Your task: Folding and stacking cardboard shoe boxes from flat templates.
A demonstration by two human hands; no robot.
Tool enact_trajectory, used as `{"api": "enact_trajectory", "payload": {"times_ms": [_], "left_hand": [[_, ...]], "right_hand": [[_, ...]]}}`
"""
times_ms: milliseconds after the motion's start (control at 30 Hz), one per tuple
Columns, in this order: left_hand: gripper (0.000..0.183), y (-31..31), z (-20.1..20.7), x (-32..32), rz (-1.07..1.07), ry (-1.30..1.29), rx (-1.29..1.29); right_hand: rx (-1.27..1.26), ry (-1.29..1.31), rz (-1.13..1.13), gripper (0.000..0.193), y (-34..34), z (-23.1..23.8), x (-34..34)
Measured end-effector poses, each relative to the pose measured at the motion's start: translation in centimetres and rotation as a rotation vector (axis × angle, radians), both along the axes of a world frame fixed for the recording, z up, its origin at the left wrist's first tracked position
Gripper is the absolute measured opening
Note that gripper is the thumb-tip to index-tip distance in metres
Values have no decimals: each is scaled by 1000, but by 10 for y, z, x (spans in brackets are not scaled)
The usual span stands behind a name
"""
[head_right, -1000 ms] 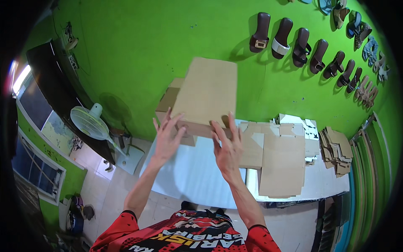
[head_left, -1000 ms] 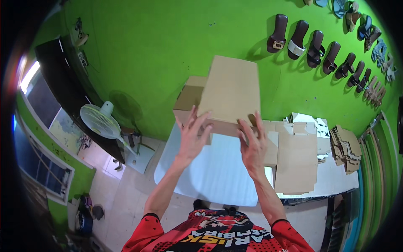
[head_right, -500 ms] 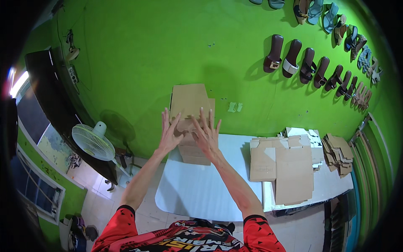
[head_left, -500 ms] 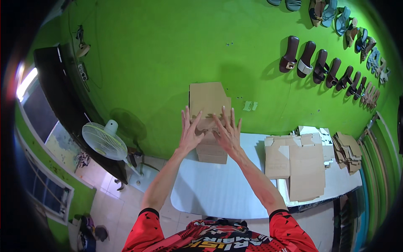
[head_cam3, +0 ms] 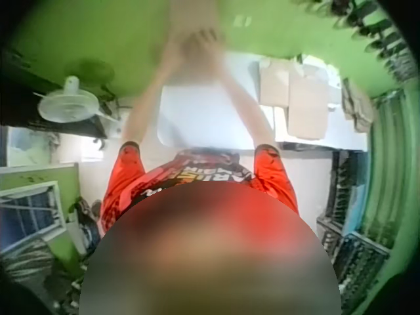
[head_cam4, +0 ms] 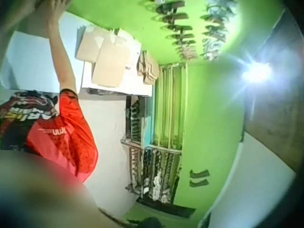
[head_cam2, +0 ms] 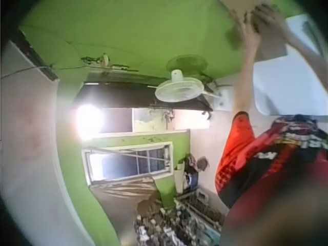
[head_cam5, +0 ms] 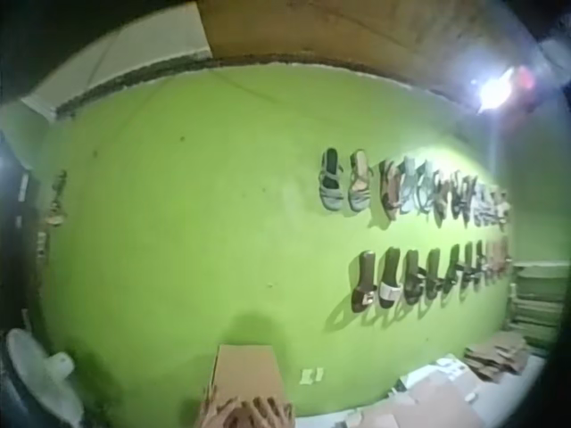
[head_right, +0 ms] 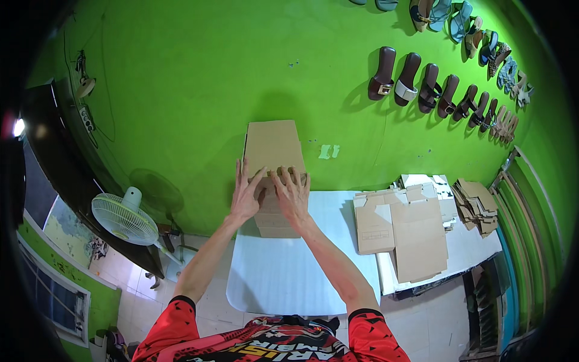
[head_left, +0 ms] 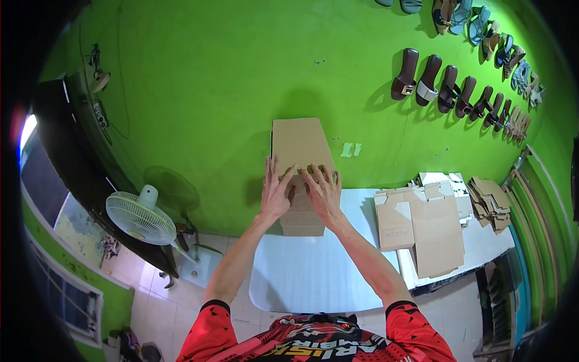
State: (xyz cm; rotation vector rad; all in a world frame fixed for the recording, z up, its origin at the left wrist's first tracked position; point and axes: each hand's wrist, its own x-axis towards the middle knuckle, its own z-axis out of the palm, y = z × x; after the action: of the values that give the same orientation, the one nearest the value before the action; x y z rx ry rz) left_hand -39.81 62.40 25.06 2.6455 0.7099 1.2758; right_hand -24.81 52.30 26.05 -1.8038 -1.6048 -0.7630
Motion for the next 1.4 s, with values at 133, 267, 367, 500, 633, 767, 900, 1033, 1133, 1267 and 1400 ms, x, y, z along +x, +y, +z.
{"api": "enact_trajectory", "payload": {"times_ms": [133, 267, 367, 500, 633, 767, 900, 1033, 1133, 1267, 1400], "left_hand": [[83, -5, -1, 0, 62, 58, 33], [86, -8, 2, -3, 60, 209, 15], [85, -5, 2, 1, -7, 159, 0], [82, 6, -3, -1, -41, 90, 61], [79, 10, 1, -1, -27, 98, 58], [84, 17, -1, -6, -57, 86, 15], [104, 9, -9, -12, 18, -198, -179], [111, 25, -29, -5, -265, -299, -867], [105, 49, -59, -8, -248, -318, -767], [98, 56, -71, -4, -331, -317, -774], [97, 59, -72, -5, -320, -296, -793]], "right_hand": [[5, 24, -16, 57, -4, -1, -9], [-39, 70, 10, 59, -6, 11, -7], [-6, 43, -18, 56, -6, 11, 1], [2, 85, 175, 57, 1, 5, 21], [-8, 85, 194, 57, 4, 8, 26], [21, 115, 193, 63, 7, 2, 31], [98, 211, 111, 84, -8, 3, 32], [68, 468, 216, 93, -13, -9, 39], [-36, 619, 212, 90, -3, -9, 17], [5, 556, 232, 88, -5, -8, 22], [2, 573, 256, 86, 0, -9, 25]]}}
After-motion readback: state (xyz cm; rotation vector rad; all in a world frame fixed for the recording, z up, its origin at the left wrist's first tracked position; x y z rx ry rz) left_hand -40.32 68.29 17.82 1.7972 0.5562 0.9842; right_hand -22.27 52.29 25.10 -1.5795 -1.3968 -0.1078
